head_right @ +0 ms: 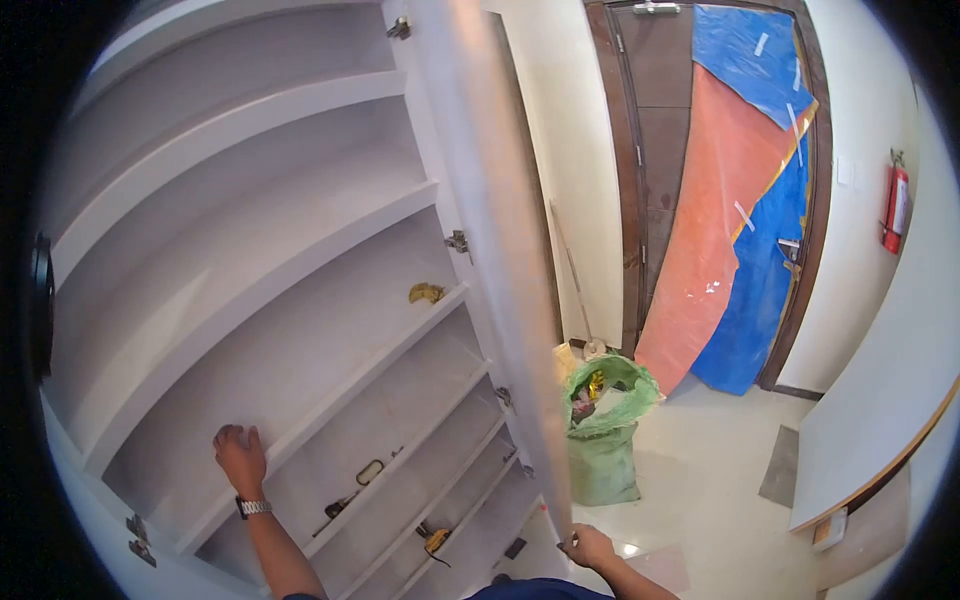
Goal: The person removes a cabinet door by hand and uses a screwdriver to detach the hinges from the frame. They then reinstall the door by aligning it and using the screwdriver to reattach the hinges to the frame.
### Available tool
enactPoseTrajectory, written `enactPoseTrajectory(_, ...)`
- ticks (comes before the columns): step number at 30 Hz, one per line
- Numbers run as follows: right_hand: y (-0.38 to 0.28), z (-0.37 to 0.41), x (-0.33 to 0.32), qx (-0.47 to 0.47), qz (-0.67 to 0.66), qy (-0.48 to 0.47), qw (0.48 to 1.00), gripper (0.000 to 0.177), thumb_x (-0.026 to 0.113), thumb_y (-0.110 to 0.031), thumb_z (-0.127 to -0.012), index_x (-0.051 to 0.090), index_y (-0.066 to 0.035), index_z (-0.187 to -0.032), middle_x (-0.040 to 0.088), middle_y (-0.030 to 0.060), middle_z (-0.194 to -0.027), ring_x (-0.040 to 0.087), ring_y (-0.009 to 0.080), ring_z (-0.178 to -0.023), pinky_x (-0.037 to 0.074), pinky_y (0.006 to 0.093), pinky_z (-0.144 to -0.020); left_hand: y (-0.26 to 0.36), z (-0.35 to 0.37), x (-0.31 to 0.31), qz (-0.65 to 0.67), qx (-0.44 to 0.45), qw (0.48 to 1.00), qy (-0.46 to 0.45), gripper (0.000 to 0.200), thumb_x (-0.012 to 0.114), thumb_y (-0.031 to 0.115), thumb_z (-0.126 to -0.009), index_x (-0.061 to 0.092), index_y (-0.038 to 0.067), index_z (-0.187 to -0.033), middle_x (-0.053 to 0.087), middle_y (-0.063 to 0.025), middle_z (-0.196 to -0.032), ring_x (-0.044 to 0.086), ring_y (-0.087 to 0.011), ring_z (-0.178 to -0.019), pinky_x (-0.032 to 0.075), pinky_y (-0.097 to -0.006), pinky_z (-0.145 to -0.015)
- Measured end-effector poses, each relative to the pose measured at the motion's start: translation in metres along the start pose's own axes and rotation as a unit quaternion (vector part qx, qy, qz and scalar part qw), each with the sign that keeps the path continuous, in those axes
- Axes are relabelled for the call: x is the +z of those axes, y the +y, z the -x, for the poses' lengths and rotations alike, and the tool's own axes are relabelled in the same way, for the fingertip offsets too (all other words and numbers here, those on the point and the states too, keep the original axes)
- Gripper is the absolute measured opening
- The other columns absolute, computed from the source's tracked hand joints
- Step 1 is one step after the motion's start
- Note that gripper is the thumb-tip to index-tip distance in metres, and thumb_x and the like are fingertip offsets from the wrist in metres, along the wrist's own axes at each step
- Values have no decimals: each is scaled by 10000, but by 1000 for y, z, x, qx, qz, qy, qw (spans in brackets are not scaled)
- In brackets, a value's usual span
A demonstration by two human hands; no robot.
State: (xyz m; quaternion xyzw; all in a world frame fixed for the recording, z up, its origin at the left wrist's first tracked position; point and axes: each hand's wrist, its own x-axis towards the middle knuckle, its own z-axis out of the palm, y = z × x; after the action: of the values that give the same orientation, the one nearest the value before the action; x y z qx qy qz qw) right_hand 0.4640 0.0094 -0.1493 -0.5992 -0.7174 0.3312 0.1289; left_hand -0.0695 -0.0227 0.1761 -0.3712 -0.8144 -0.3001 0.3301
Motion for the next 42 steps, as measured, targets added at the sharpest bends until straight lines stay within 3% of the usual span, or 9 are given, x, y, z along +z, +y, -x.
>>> enactPoseTrajectory(3, -18, 2, 15, -21, -20, -44, 999, 583, 676, -409, -794, 539, -55, -1237, 658, 142, -1100, 621, 324, -1018, 487, 407, -880, -1, 0, 3, -1, 7, 1000, 3, 271, 645, 235, -837, 620, 11, -987, 580, -122, -1121, 475, -328, -1144, 380, -477, -940)
enactPoseTrajectory(6, -25, -5, 40, -95, -31, -74, 992, 622, 673, -436, -796, 519, -50, -1259, 678, 118, -1050, 625, 326, -993, 495, 405, -858, -2, 0, 4, -2, 12, 1000, -3, 262, 652, 233, -832, 618, 11, -967, 593, -115, -1087, 485, -326, -1125, 386, -477, -923)
enactPoseTrajectory(11, -51, -22, 63, -171, -36, -166, 970, 697, 665, -375, -805, 389, -37, -1349, 589, 181, -1218, 558, 349, -1126, 452, 407, -937, 3, 0, 1, 14, 4, 1000, -15, 242, 666, 220, -817, 625, 15, -939, 617, -120, -1033, 508, -332, -1085, 400, -470, -905)
enactPoseTrajectory(19, -62, -57, 83, -220, -54, -214, 950, 711, 669, -426, -802, 394, -33, -1327, 536, 214, -1272, 549, 364, -1135, 439, 413, -949, -11, -2, 10, 14, 72, 997, 2, 215, 664, 213, -814, 646, 8, -879, 622, -140, -1000, 533, -342, -1024, 433, -476, -852)
enactPoseTrajectory(23, -63, -54, 72, -207, -78, -270, 937, 773, 676, -435, -795, 352, -40, -1375, 479, 231, -1333, 528, 376, -1165, 424, 401, -972, 3, 1, 2, 3, 34, 999, 0, 222, 651, 220, -827, 643, 6, -886, 623, -140, -1010, 533, -341, -1029, 430, -477, -854)
enactPoseTrajectory(29, -70, -60, 88, -248, -84, -255, 931, 815, 677, -422, -793, 305, -45, -1413, 425, 261, -1377, 491, 390, -1207, 399, 404, -1009, 3, 1, 2, 0, 19, 1000, 16, 242, 627, 238, -851, 642, 8, -923, 625, -134, -1024, 531, -337, -1042, 423, -471, -871)
enactPoseTrajectory(38, -100, -78, 93, -249, -60, -284, 924, 811, 687, -410, -779, 315, -45, -1400, 444, 268, -1353, 473, 404, -1219, 386, 411, -1021, 9, -1, -1, -7, 1, 1000, -6, 248, 626, 236, -853, 651, 4, -934, 629, -141, -1028, 534, -335, -1041, 426, -462, -877)
enactPoseTrajectory(41, -96, -85, 104, -295, -65, -256, 918, 846, 698, -380, -785, 252, -79, -1439, 491, 249, -1302, 636, 333, -990, 491, 402, -871, 6, -1, 4, -3, -3, 1000, 1, 244, 630, 238, -851, 654, 5, -919, 632, -139, -1026, 536, -335, -1041, 429, -458, -877)
enactPoseTrajectory(42, -93, -86, 105, -301, -71, -254, 916, 855, 693, -396, -787, 252, -70, -1443, 478, 246, -1322, 622, 337, -1020, 480, 399, -895, 6, 0, 4, -6, -2, 1000, 4, 243, 631, 238, -850, 655, 6, -914, 633, -137, -1025, 538, -334, -1039, 430, -456, -876)
